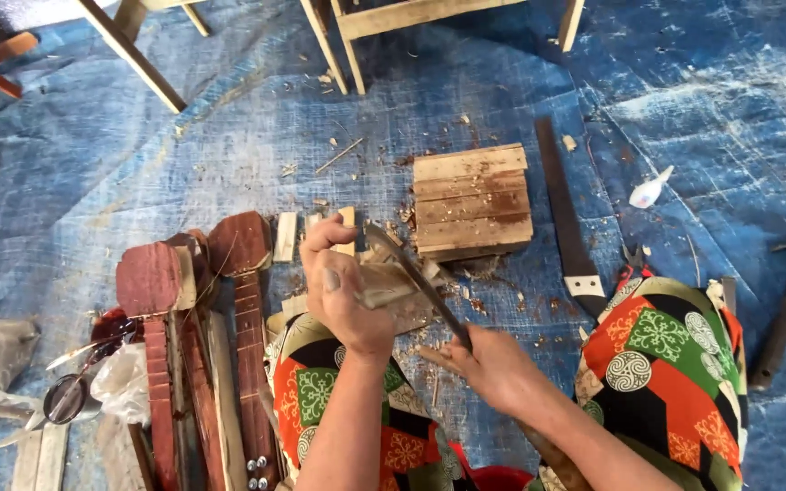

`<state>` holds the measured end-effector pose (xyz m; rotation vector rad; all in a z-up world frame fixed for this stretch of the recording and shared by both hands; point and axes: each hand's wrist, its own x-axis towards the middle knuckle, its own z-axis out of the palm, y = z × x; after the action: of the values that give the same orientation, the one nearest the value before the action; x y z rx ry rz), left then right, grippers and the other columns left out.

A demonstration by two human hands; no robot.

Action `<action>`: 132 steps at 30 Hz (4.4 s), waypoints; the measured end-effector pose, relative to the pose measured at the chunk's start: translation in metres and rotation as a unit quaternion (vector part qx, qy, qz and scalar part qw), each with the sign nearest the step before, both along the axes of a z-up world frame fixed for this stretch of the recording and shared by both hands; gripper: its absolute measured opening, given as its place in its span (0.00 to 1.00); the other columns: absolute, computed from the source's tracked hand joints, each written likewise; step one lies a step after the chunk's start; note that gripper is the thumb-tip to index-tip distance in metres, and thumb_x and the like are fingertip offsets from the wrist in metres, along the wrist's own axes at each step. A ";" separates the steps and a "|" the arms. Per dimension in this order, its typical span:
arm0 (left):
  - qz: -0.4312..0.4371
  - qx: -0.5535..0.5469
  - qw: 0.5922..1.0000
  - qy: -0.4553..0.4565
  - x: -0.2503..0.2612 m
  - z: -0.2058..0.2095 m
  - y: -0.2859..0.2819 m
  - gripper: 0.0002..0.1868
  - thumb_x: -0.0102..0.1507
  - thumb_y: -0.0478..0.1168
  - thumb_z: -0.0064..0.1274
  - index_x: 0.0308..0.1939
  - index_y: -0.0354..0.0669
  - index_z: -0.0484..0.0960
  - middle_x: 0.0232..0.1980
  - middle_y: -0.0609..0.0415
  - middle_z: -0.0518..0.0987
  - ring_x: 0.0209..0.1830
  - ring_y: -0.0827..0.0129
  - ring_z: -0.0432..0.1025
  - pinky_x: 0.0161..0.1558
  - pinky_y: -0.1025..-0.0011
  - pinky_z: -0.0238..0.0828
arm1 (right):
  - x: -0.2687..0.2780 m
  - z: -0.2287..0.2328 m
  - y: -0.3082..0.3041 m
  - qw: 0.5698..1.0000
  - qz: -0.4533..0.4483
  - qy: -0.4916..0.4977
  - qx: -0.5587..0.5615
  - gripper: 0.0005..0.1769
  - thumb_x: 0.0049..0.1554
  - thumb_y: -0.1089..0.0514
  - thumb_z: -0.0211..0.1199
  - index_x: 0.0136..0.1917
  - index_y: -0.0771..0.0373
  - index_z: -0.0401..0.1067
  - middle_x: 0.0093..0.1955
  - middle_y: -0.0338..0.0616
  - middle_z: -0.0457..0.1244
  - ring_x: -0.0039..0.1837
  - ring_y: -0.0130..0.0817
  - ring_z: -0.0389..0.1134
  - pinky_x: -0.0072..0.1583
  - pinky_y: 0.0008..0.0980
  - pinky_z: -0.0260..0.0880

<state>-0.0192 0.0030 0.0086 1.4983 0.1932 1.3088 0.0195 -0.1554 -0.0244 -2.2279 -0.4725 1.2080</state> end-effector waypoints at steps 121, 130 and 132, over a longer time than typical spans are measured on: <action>-0.076 -0.115 0.982 -0.132 -0.032 -0.010 0.061 0.19 0.70 0.49 0.30 0.24 0.55 0.64 0.21 0.62 0.65 0.18 0.76 0.60 0.28 0.75 0.61 | -0.011 -0.028 -0.015 0.982 0.074 0.093 0.144 0.09 0.58 0.55 0.64 0.39 0.60 0.71 0.88 0.31 0.35 0.85 0.44 0.38 0.79 0.45 0.52; -0.069 -0.103 0.981 -0.148 -0.033 -0.012 0.065 0.17 0.68 0.47 0.32 0.24 0.56 0.65 0.20 0.66 0.64 0.19 0.80 0.61 0.27 0.78 0.70 | -0.009 -0.017 -0.014 0.980 0.021 0.195 0.022 0.12 0.65 0.56 0.59 0.62 0.51 0.68 0.34 0.37 0.63 0.25 0.23 0.56 0.25 0.19 0.59; -0.120 -0.139 0.970 -0.158 -0.037 -0.021 0.063 0.17 0.67 0.42 0.31 0.22 0.56 0.64 0.19 0.63 0.63 0.17 0.76 0.57 0.27 0.75 0.62 | -0.020 -0.030 -0.027 0.965 0.000 0.255 0.066 0.09 0.60 0.55 0.65 0.53 0.56 0.71 0.31 0.36 0.62 0.25 0.26 0.60 0.28 0.27 0.61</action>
<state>-0.0559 0.0658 -0.0120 1.0272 -0.0114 1.2466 -0.0010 -0.1827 -0.0548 -1.7163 -0.3308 1.6289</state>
